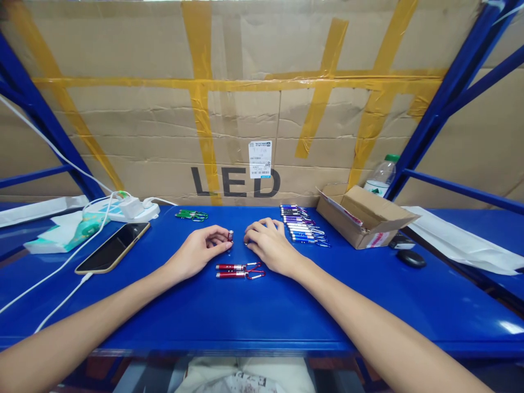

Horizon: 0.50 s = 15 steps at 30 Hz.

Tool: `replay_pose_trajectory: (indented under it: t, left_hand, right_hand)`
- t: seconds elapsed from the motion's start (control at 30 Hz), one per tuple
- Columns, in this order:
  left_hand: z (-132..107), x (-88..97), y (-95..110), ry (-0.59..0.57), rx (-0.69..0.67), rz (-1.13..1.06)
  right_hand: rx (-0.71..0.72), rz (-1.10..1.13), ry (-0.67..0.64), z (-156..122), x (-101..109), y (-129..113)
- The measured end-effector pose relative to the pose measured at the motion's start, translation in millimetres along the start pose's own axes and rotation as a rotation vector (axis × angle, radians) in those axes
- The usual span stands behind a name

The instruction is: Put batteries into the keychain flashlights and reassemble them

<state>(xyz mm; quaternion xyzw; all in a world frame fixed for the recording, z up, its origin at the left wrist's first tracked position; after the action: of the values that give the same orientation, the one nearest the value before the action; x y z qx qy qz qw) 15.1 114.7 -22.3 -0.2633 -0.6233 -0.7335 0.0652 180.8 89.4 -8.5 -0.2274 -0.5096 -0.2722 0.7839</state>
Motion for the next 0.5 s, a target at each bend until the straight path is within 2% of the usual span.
replay_pose_trajectory:
  t: [0.2,0.5]
  left_hand:
    - [-1.1,-1.0,1.5,-0.004,-0.002,0.019]
    - [-2.0,-0.3,4.3,0.007,-0.012,0.025]
  right_hand:
    - [0.027,0.097,-0.010,-0.3,3.3,-6.3]
    - [-0.100,0.205,-0.026,-0.6,5.1,6.4]
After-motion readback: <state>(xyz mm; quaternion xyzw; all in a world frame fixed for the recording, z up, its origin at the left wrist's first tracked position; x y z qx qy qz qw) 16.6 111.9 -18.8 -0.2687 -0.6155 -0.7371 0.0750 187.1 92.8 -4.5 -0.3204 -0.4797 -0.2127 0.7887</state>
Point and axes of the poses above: each hand's wrist, its own z-axis towards the middle knuckle, its own x-axis out of the back of the hand, y = z × x, the point moved 9 cm from there along z, towards the middle knuckle, and after that the axes turned 9 degrees about x, right-handed, at the moved point
